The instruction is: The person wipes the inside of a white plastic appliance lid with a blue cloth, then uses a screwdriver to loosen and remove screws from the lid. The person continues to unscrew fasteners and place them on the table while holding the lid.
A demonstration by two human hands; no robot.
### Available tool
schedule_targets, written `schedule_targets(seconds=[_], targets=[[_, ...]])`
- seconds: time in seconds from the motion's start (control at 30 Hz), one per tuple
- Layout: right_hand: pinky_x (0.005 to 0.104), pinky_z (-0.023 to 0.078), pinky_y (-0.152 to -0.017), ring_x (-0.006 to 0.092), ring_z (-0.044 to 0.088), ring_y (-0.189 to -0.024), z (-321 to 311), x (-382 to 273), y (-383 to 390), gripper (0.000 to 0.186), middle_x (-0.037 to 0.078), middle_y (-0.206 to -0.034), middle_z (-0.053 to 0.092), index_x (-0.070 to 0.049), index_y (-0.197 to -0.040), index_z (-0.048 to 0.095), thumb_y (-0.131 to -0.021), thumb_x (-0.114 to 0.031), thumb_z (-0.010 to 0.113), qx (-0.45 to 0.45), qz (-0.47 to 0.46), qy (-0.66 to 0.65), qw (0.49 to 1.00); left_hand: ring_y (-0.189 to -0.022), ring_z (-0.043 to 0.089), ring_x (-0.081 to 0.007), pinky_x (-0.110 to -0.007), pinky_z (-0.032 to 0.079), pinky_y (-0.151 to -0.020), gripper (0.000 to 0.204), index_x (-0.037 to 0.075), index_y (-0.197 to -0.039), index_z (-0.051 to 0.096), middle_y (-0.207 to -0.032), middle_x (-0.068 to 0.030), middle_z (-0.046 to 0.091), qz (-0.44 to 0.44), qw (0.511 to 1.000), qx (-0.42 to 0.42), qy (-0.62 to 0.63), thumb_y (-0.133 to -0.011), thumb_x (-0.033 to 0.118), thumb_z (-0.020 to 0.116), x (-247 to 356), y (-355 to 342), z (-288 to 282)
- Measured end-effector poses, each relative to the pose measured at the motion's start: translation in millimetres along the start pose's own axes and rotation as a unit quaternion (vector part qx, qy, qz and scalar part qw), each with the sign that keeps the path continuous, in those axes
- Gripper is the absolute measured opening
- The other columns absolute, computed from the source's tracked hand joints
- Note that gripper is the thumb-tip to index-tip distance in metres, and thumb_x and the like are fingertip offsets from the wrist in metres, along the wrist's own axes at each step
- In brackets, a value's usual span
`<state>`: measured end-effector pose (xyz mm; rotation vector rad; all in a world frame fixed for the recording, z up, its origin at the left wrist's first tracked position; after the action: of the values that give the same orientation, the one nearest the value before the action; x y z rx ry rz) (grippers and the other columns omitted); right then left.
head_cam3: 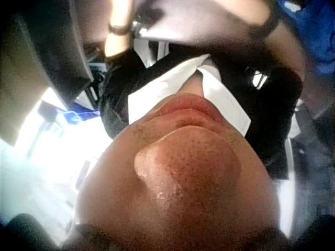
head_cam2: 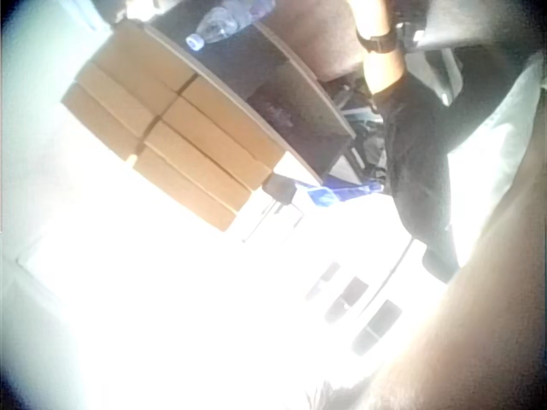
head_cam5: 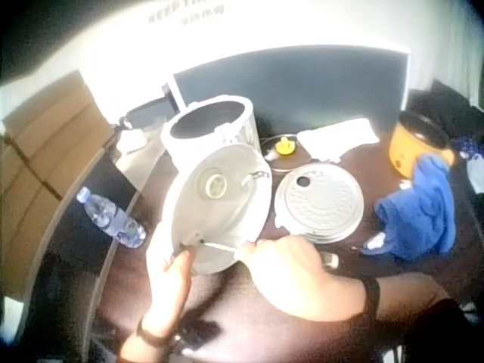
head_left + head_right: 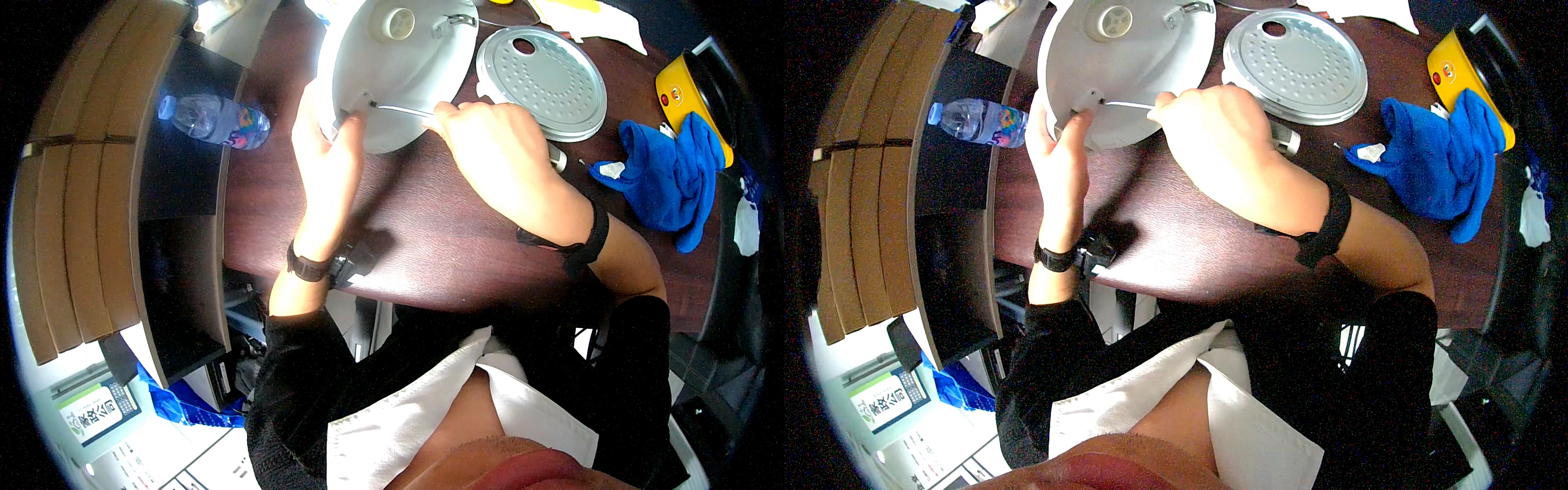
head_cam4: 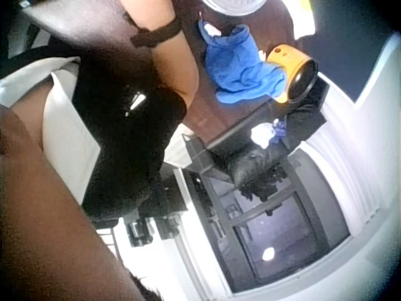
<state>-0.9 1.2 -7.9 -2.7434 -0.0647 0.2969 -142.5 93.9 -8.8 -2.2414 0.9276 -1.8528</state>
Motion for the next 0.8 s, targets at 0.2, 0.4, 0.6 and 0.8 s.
schedule_targets(seconds=[0.2, 0.4, 0.6, 0.8], targets=[[0.0286, 0.043, -0.041, 0.0184, 0.05, -0.039, 20.0, 24.2, -3.8, 0.037, 0.01, -0.052, 0.053, -0.002, -0.074, 0.055, -0.093, -0.032, 0.045, -0.095, 0.059, -0.295, 0.949, -0.084, 0.052, -0.0125, -0.026, 0.042, -0.077, 0.028, -0.001, -0.104, 0.054, -0.091, -0.0064, 0.058, 0.005, 1.0, 0.017, 0.021, -0.076, -0.001, 0.051, -3.1, -2.8, -1.4], [0.0227, 0.033, -0.033, 0.0057, 0.033, -0.038, 38.2, -1.3, 17.7, 0.039, -0.002, -0.054, 0.037, -0.008, -0.073, 0.044, -0.095, -0.04, 0.039, -0.311, 0.249, -0.763, 0.509, -0.086, 0.051, -0.0116, -0.024, 0.04, -0.078, 0.028, -0.001, -0.105, 0.055, -0.095, -0.0049, 0.058, -0.02, 0.998, 0.022, 0.051, -0.078, -0.002, 0.053, -7.6, -2.6, -3.3], [0.0225, 0.035, -0.034, 0.0061, 0.033, -0.038, 47.1, -9.8, 16.5, 0.04, -0.002, -0.054, 0.038, -0.008, -0.072, 0.044, -0.095, -0.04, 0.038, -0.316, 0.251, -0.772, 0.492, -0.085, 0.052, -0.0112, -0.024, 0.04, -0.077, 0.028, -0.001, -0.105, 0.055, -0.094, -0.0049, 0.058, -0.016, 0.999, 0.022, 0.039, -0.078, -0.002, 0.053, -10.3, -2.4, -3.3], [0.023, 0.035, -0.033, 0.0063, 0.033, -0.037, 47.3, -11.4, 15.0, 0.04, -0.001, -0.053, 0.039, -0.008, -0.072, 0.043, -0.095, -0.039, 0.038, -0.323, 0.257, -0.773, 0.482, -0.085, 0.052, -0.0111, -0.023, 0.04, -0.077, 0.028, 0.0, -0.105, 0.054, -0.094, -0.0052, 0.058, -0.023, 0.998, 0.02, 0.049, -0.078, -0.002, 0.053, -8.2, -0.7, -2.8]])
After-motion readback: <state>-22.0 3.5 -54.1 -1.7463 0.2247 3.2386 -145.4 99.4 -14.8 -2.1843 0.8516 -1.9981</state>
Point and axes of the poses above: each hand's wrist, its own y-axis away from the middle knuckle, its own z-axis out of the palm, x = y × z, the point moved 4 cm from there along -y, towards the middle knuckle
